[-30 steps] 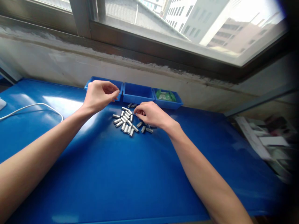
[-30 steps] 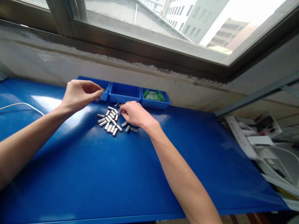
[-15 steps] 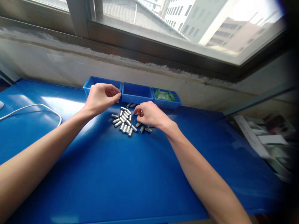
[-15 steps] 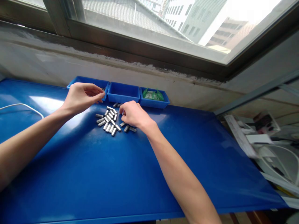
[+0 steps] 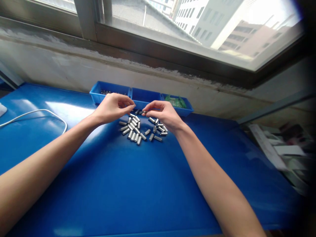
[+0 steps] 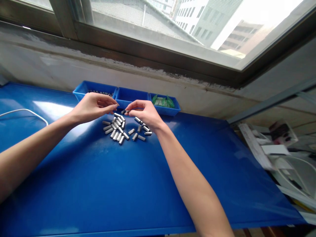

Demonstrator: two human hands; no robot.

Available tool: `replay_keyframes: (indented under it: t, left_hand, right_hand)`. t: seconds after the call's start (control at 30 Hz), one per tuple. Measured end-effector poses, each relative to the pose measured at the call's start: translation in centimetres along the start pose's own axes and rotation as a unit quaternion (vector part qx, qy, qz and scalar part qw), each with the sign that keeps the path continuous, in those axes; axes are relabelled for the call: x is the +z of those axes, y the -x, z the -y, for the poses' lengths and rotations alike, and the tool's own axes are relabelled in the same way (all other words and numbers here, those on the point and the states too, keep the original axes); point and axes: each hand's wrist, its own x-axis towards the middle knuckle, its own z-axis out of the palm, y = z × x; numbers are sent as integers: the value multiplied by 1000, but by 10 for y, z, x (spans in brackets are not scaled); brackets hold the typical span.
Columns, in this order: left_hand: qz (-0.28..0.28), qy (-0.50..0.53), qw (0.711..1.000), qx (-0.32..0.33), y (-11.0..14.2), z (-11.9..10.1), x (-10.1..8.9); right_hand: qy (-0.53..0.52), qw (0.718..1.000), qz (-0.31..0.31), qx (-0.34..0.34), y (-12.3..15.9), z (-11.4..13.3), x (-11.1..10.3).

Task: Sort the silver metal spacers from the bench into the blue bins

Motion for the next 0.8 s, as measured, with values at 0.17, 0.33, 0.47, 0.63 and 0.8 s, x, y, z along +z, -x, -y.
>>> replay_keyframes:
  t: [0.17, 0.33, 0.47, 0.63, 0.8]
  left_hand:
    - [12, 0, 1000, -2, 0, 3, 1]
    - [9, -2, 1000, -6, 0, 2, 0]
    - [34, 29, 999, 7, 2, -4, 0]
    - [52, 35, 997, 40, 3, -7, 3]
    - [36, 29, 997, 60, 2, -1, 6]
  right_hand:
    - [-129, 991, -15, 23, -3, -8, -3]
    - [-175, 982, -15, 62, -3, -9, -3]
    - [-188, 977, -45, 94, -4, -9, 0]
    - [-132, 987, -52, 81, -3, -7, 8]
    - [-116, 991, -26, 54, -1, -4, 17]
